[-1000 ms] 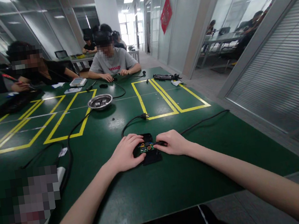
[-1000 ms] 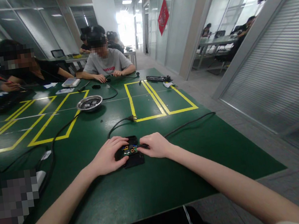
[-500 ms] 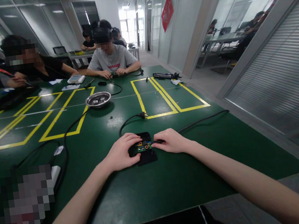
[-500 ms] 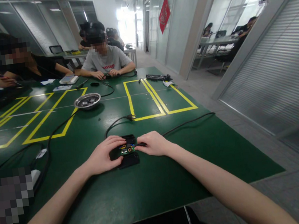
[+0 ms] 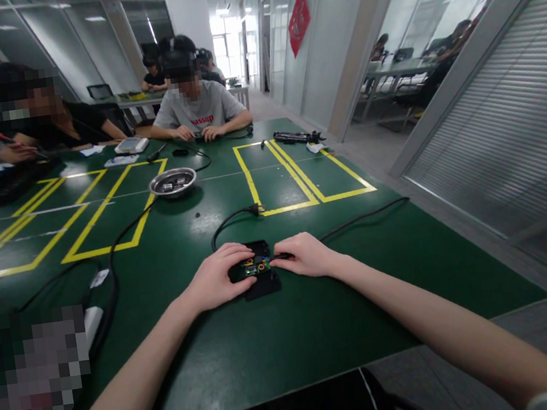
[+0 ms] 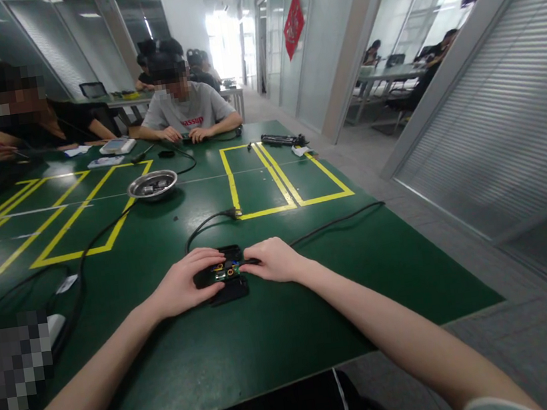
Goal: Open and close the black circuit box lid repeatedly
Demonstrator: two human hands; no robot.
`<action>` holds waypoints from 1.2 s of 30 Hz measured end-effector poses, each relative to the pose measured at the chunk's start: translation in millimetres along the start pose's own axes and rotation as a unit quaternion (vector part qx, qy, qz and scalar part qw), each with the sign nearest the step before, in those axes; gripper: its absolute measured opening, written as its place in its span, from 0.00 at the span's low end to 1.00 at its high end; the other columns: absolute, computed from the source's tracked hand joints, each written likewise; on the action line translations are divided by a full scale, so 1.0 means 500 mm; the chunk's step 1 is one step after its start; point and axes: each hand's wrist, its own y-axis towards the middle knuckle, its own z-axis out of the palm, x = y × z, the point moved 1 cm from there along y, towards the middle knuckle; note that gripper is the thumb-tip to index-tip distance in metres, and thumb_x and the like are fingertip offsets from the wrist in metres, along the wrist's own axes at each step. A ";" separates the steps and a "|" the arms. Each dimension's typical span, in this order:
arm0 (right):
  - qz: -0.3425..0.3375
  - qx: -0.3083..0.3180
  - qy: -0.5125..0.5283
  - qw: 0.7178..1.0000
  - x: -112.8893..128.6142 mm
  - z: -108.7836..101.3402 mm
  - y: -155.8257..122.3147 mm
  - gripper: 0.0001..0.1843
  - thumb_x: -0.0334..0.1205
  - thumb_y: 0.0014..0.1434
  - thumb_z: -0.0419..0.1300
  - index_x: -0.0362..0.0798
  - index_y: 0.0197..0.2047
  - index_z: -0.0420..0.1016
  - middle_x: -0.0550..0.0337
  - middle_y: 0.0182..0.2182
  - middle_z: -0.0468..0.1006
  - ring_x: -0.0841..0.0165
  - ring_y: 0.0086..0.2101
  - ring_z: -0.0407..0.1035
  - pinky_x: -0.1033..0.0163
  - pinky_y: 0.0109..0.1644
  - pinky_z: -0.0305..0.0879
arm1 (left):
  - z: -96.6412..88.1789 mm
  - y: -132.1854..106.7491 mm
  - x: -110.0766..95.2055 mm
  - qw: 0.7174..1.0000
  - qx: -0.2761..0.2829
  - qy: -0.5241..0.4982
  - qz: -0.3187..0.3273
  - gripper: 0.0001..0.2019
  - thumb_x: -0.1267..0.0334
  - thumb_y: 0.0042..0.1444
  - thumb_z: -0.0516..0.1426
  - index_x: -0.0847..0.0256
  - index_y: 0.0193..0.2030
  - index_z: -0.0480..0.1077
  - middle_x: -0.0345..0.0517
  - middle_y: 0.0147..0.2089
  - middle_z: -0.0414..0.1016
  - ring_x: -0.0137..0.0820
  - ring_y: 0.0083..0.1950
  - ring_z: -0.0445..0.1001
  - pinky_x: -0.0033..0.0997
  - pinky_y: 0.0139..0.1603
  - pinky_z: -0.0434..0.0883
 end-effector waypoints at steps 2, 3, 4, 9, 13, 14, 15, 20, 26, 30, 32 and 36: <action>0.000 0.001 -0.001 1.000 0.001 -0.002 0.001 0.15 0.45 0.68 0.62 0.48 0.31 0.73 0.61 0.24 0.75 0.69 0.26 0.68 0.66 0.32 0.53 | 0.003 0.001 0.002 1.000 -0.009 0.004 -0.006 0.18 0.57 0.57 0.65 0.57 0.53 0.77 0.51 0.54 0.81 0.43 0.59 0.76 0.46 0.62 0.74; 0.001 0.001 -0.002 1.000 0.002 -0.003 0.001 0.15 0.45 0.67 0.62 0.48 0.31 0.73 0.61 0.24 0.75 0.69 0.26 0.68 0.66 0.32 0.53 | 0.004 0.001 0.003 1.000 -0.013 0.006 -0.010 0.18 0.56 0.57 0.66 0.58 0.53 0.77 0.51 0.54 0.81 0.43 0.58 0.76 0.46 0.61 0.75; 0.002 0.001 -0.002 1.000 0.002 -0.004 0.001 0.15 0.45 0.67 0.62 0.48 0.31 0.73 0.61 0.24 0.75 0.69 0.26 0.68 0.66 0.32 0.53 | 0.006 0.001 0.002 1.000 -0.016 0.008 -0.013 0.19 0.55 0.56 0.66 0.58 0.53 0.77 0.51 0.54 0.81 0.43 0.58 0.76 0.47 0.61 0.75; 0.005 0.001 -0.007 1.000 0.004 -0.005 0.002 0.14 0.45 0.67 0.63 0.47 0.31 0.74 0.61 0.24 0.76 0.68 0.26 0.69 0.66 0.31 0.54 | -0.002 0.001 -0.003 0.999 -0.041 -0.001 -0.017 0.16 0.55 0.61 0.61 0.58 0.53 0.76 0.51 0.54 0.80 0.42 0.58 0.76 0.45 0.61 0.74; 0.017 -0.010 -0.016 1.000 0.003 -0.001 0.002 0.13 0.45 0.67 0.63 0.47 0.33 0.76 0.59 0.27 0.79 0.68 0.27 0.71 0.66 0.32 0.54 | -0.024 0.002 0.003 0.995 -0.055 0.044 -0.065 0.09 0.59 0.64 0.55 0.60 0.42 0.74 0.49 0.44 0.78 0.39 0.48 0.77 0.40 0.49 0.75; 0.022 -0.013 -0.020 0.999 0.003 0.000 0.003 0.13 0.46 0.67 0.63 0.47 0.34 0.76 0.58 0.27 0.79 0.68 0.28 0.71 0.66 0.32 0.54 | -0.028 0.002 0.005 0.995 -0.043 0.052 -0.074 0.08 0.59 0.63 0.55 0.59 0.39 0.73 0.48 0.42 0.77 0.38 0.45 0.77 0.38 0.46 0.75; 0.028 -0.015 -0.023 0.999 0.003 0.001 0.003 0.13 0.46 0.67 0.63 0.47 0.34 0.76 0.58 0.28 0.80 0.67 0.28 0.72 0.66 0.32 0.54 | -0.030 0.002 0.006 0.995 -0.032 0.059 -0.078 0.08 0.59 0.63 0.55 0.59 0.37 0.72 0.46 0.41 0.77 0.37 0.43 0.76 0.36 0.44 0.74; 0.041 -0.013 -0.028 0.999 0.004 0.002 0.003 0.13 0.46 0.67 0.63 0.46 0.34 0.77 0.58 0.28 0.81 0.67 0.29 0.73 0.66 0.33 0.54 | -0.031 0.006 0.003 0.994 0.001 0.078 -0.073 0.11 0.58 0.65 0.52 0.59 0.33 0.69 0.44 0.36 0.73 0.33 0.37 0.73 0.31 0.38 0.69; 0.034 -0.017 -0.021 0.999 0.010 0.000 0.001 0.14 0.46 0.67 0.63 0.46 0.34 0.77 0.58 0.28 0.81 0.68 0.28 0.72 0.66 0.32 0.54 | -0.027 0.012 -0.001 0.986 0.037 0.121 -0.109 0.19 0.56 0.69 0.47 0.59 0.26 0.64 0.43 0.30 0.70 0.31 0.30 0.69 0.29 0.34 0.63; 0.028 -0.019 -0.013 0.999 0.015 0.002 0.003 0.13 0.46 0.66 0.64 0.46 0.33 0.77 0.58 0.27 0.80 0.68 0.27 0.71 0.66 0.31 0.54 | -0.033 0.016 -0.004 0.975 0.067 0.154 -0.147 0.21 0.55 0.68 0.47 0.59 0.24 0.63 0.43 0.26 0.70 0.32 0.28 0.68 0.30 0.31 0.58; 0.028 -0.032 -0.010 0.999 0.017 0.000 0.004 0.13 0.45 0.66 0.64 0.46 0.33 0.77 0.59 0.27 0.80 0.69 0.27 0.71 0.66 0.31 0.54 | -0.040 0.018 -0.009 0.969 0.067 0.168 -0.167 0.23 0.53 0.68 0.46 0.59 0.22 0.63 0.43 0.25 0.70 0.32 0.27 0.67 0.30 0.30 0.55; 0.009 -0.077 0.015 0.997 0.022 -0.014 -0.005 0.14 0.44 0.66 0.64 0.45 0.31 0.76 0.60 0.25 0.77 0.71 0.24 0.68 0.67 0.30 0.54 | -0.054 0.018 -0.023 0.964 0.053 0.188 -0.181 0.26 0.51 0.68 0.44 0.59 0.19 0.61 0.43 0.21 0.67 0.31 0.24 0.64 0.31 0.29 0.52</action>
